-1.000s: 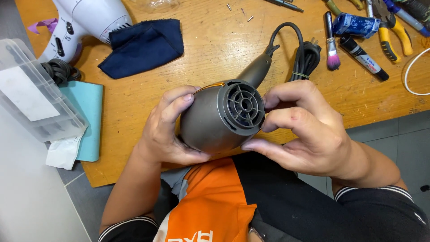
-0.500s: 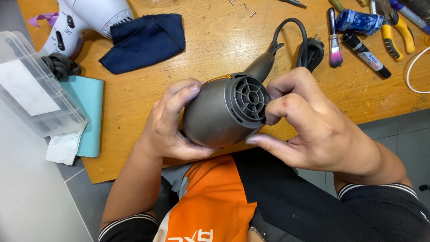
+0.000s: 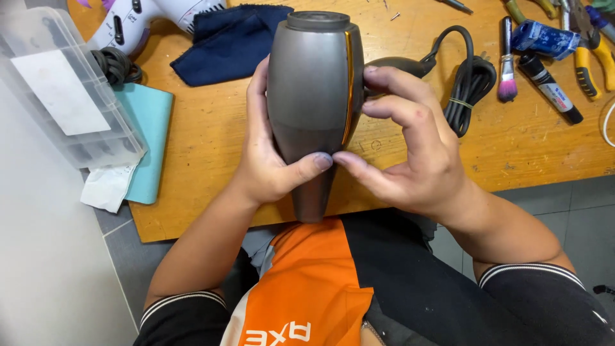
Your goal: Disassembling a hair dryer for repair by untying the power cord, removing the air nozzle, and using a screwdriver to inspect internal components.
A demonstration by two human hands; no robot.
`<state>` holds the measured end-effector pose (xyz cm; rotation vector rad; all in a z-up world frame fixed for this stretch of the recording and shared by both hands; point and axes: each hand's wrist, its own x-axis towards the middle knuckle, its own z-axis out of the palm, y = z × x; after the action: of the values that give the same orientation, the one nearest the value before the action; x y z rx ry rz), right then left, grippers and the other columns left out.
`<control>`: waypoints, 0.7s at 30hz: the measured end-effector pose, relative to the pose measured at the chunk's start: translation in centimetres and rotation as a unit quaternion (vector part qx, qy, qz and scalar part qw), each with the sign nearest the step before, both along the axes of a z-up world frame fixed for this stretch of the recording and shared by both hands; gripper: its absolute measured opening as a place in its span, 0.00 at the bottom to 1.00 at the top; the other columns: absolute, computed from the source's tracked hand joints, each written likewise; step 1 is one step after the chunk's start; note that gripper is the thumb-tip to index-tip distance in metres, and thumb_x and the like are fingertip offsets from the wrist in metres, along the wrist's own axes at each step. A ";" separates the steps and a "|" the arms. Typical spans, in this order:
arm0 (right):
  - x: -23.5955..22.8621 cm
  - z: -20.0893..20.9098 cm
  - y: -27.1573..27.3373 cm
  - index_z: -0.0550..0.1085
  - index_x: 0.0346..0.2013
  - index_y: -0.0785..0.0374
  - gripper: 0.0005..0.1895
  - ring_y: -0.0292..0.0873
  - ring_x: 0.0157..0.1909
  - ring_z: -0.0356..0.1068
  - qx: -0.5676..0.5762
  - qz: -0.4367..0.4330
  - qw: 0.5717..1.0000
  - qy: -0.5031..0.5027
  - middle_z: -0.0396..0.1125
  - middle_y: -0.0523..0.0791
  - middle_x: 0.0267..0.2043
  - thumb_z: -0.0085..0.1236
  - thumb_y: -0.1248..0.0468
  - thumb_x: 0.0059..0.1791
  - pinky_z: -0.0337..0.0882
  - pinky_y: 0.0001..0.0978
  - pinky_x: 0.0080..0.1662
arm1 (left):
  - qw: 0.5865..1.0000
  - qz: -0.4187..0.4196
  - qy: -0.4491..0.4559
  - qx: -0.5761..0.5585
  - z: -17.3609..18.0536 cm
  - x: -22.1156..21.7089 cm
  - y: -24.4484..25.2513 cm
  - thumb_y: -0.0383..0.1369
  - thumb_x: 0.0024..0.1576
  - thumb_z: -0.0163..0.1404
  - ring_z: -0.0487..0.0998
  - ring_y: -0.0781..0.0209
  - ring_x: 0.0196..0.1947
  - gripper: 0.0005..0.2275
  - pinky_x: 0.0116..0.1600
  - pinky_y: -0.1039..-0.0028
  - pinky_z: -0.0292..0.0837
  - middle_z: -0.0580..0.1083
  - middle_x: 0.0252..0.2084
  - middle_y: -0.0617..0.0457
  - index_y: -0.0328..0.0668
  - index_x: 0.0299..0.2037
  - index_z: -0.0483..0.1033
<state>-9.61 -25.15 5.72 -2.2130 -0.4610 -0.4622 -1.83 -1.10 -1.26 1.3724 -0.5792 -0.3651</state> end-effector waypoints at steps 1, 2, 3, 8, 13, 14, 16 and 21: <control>0.3 0.1 0.3 0.69 0.63 0.78 0.30 0.74 0.75 0.72 -0.009 -0.010 1.000 0.004 0.66 0.72 0.71 0.79 0.62 0.59 0.76 0.63 0.78 | 1.000 0.004 0.020 -0.008 -0.4 -0.1 -0.1 0.46 0.64 0.69 0.64 0.47 0.88 0.53 0.93 0.54 0.67 0.55 0.88 0.42 0.44 0.88 0.38; 0.6 0.1 0.2 0.69 0.63 0.78 0.30 0.74 0.75 0.72 -0.009 -0.009 1.000 0.005 0.66 0.72 0.71 0.79 0.62 0.59 0.76 0.63 0.78 | 1.000 0.005 0.021 -0.009 -0.4 -0.1 -0.1 0.46 0.64 0.69 0.64 0.47 0.88 0.53 0.93 0.54 0.67 0.55 0.88 0.42 0.44 0.88 0.38; 0.9 0.1 0.1 0.70 0.63 0.79 0.29 0.72 0.73 0.73 -0.013 -0.005 1.000 0.002 0.68 0.71 0.70 0.79 0.63 0.59 0.77 0.60 0.76 | 0.999 0.005 0.034 -0.007 -0.3 -0.1 -0.1 0.46 0.63 0.69 0.65 0.47 0.87 0.52 0.91 0.54 0.68 0.56 0.87 0.42 0.44 0.87 0.38; 1.5 0.3 0.1 0.73 0.65 0.78 0.27 0.69 0.71 0.74 -0.033 0.001 0.999 0.008 0.70 0.68 0.68 0.77 0.62 0.61 0.78 0.56 0.72 | 0.998 -0.003 0.055 -0.020 0.0 0.0 -0.2 0.43 0.63 0.69 0.69 0.49 0.82 0.50 0.86 0.56 0.73 0.60 0.81 0.42 0.46 0.86 0.39; 1.2 0.7 1.4 0.73 0.61 0.75 0.20 0.64 0.74 0.71 0.023 -0.035 0.998 0.050 0.67 0.65 0.69 0.73 0.70 0.60 0.81 0.50 0.71 | 0.998 0.001 0.061 -0.031 -0.5 -0.4 -0.3 0.40 0.64 0.68 0.68 0.49 0.82 0.50 0.87 0.56 0.68 0.59 0.82 0.41 0.45 0.86 0.37; 1.2 1.0 1.5 0.73 0.61 0.75 0.20 0.64 0.74 0.71 0.022 -0.033 0.998 0.045 0.67 0.65 0.69 0.73 0.70 0.60 0.81 0.50 0.71 | 0.998 0.003 0.056 -0.032 -0.6 -0.4 -0.3 0.40 0.64 0.68 0.68 0.49 0.82 0.50 0.87 0.56 0.68 0.59 0.82 0.41 0.45 0.86 0.37; 1.1 1.4 1.6 0.72 0.60 0.74 0.19 0.62 0.74 0.70 0.043 -0.040 0.995 0.075 0.67 0.64 0.69 0.72 0.70 0.59 0.81 0.48 0.71 | 0.998 0.011 0.064 -0.023 -0.8 -0.6 -0.4 0.43 0.62 0.68 0.68 0.51 0.81 0.51 0.86 0.58 0.67 0.60 0.81 0.40 0.44 0.86 0.38; 1.5 1.9 0.7 0.65 0.73 0.69 0.32 0.60 0.84 0.59 0.042 -0.013 0.990 0.133 0.58 0.62 0.80 0.71 0.66 0.58 0.76 0.47 0.73 | 0.998 0.003 0.064 -0.028 0.0 -0.6 -0.5 0.42 0.61 0.68 0.70 0.51 0.78 0.51 0.83 0.58 0.70 0.61 0.80 0.40 0.44 0.85 0.39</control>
<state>-8.11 -24.41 7.59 -2.1609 -0.2659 -0.1906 -2.38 -1.56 -1.30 1.2860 -0.4759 -0.4256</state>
